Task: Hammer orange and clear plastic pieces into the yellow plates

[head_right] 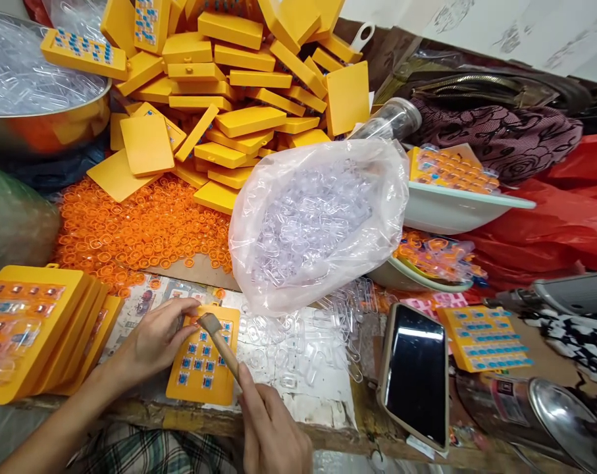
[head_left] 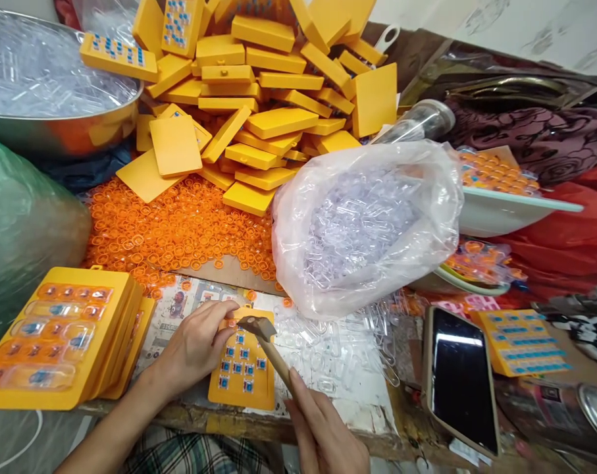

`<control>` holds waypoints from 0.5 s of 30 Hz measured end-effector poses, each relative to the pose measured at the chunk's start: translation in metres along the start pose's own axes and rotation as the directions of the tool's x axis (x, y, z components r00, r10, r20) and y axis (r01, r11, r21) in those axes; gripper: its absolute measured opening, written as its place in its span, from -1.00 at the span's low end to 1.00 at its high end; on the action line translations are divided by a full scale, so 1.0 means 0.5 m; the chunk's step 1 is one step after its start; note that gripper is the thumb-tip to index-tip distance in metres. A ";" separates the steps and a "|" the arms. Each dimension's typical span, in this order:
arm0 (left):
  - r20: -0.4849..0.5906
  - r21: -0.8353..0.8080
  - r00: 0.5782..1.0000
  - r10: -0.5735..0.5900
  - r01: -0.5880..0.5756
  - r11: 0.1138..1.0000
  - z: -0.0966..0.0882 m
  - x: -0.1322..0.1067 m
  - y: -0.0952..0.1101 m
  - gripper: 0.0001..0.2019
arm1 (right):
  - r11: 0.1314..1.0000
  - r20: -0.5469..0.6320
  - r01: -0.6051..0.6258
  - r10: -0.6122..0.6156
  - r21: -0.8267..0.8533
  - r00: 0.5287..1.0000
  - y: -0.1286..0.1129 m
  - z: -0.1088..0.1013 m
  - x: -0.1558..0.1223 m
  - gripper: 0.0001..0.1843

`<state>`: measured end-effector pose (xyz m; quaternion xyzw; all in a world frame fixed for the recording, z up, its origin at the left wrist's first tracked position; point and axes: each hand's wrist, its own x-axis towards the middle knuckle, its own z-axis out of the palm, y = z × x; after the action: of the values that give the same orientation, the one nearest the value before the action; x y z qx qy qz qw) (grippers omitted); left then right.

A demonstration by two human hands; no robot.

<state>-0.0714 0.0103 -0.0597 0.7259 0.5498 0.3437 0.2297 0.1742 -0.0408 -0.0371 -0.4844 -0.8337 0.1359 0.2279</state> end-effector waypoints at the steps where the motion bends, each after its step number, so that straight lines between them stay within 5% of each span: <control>1: 0.000 -0.007 1.000 -0.004 0.004 1.000 0.000 -0.001 -0.002 -0.66 | 1.000 0.018 0.000 0.000 -0.017 1.000 -0.003 0.003 0.002 -0.40; 11: 0.009 -0.025 0.999 -0.053 0.053 0.998 -0.003 -0.005 -0.010 -0.64 | 0.988 0.021 0.016 -0.013 -0.151 1.000 0.000 0.002 0.009 -0.43; 15: -0.031 -0.072 0.995 -0.090 0.088 0.993 -0.014 0.013 0.005 -0.69 | 0.997 -0.112 -0.042 0.035 -0.065 0.993 0.009 -0.004 0.010 -0.39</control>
<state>-0.0740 0.0155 -0.0514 0.6860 0.5730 0.3646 0.2610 0.1766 -0.0339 -0.0360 -0.5145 -0.8144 0.0849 0.2546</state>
